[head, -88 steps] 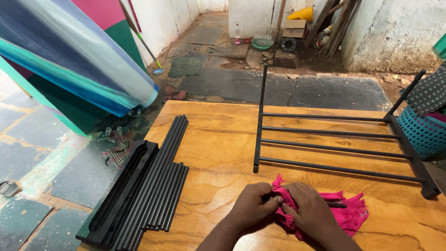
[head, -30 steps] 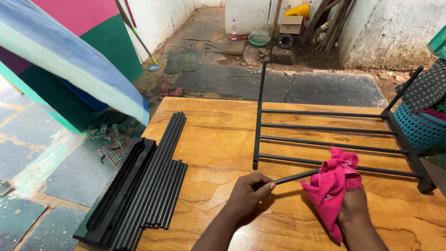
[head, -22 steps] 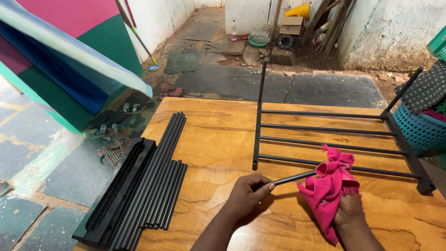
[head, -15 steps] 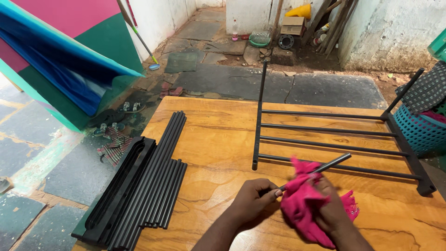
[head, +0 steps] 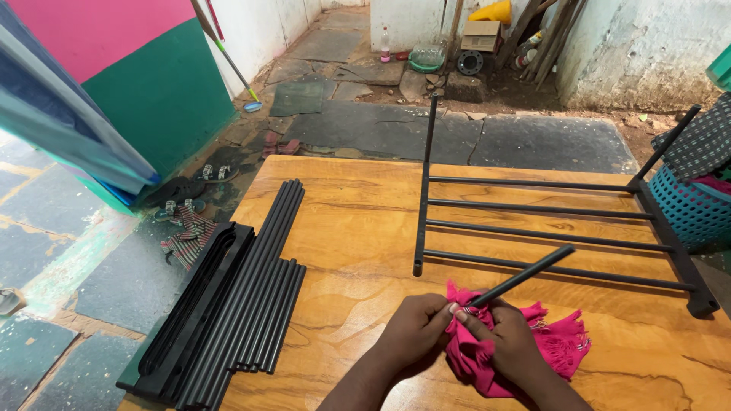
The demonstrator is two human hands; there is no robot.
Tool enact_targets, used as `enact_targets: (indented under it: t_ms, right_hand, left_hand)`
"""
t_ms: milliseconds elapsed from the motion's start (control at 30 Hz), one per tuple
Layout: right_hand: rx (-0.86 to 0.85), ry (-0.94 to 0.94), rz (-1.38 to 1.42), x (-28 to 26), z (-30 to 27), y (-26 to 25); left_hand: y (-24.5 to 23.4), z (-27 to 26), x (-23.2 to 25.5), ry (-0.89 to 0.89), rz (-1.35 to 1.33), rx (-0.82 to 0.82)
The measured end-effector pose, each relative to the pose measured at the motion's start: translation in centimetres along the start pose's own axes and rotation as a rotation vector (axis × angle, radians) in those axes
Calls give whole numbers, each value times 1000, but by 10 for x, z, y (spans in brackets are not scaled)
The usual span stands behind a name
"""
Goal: The person wipes black metal rods with a pink cloth and inserts them into a partially assembled metal frame on a wooden table. The person handles rods one at a time, wiping each before placing it into the frame.
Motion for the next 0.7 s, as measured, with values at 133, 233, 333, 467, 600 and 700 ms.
enact_targets:
  t_ms: [133,233,333,467,600,700]
  right_hand:
    - [41,-96,-104,-8,1,-2]
    - [17,-144,-131,-11,3,-1]
    - [6,-168,-159,-15,4,0]
    - [-31,-152,-382,-19,-1,7]
    - [-72,-166,-649,-21,-3,18]
    - [-52,-212,-685,-25,-4,19]
  left_hand:
    - [-19,-3,19,86,225,162]
    - [-25,-7,20,84,69,194]
    - [-26,-3,20,129,-193,175]
    - [-23,-5,22,139,-179,168]
    - [-15,-7,19,-1,-121,103]
    - [-17,-5,24,-9,-224,107]
Point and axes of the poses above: each hand's wrist, its own z-axis towards the middle knuckle, its own y-axis out of the palm, x = y × z, the point moved 10 cm from there along z, towards the middle knuckle, and after that the axes turned 11 degrees about z, right-handed, at the moved point
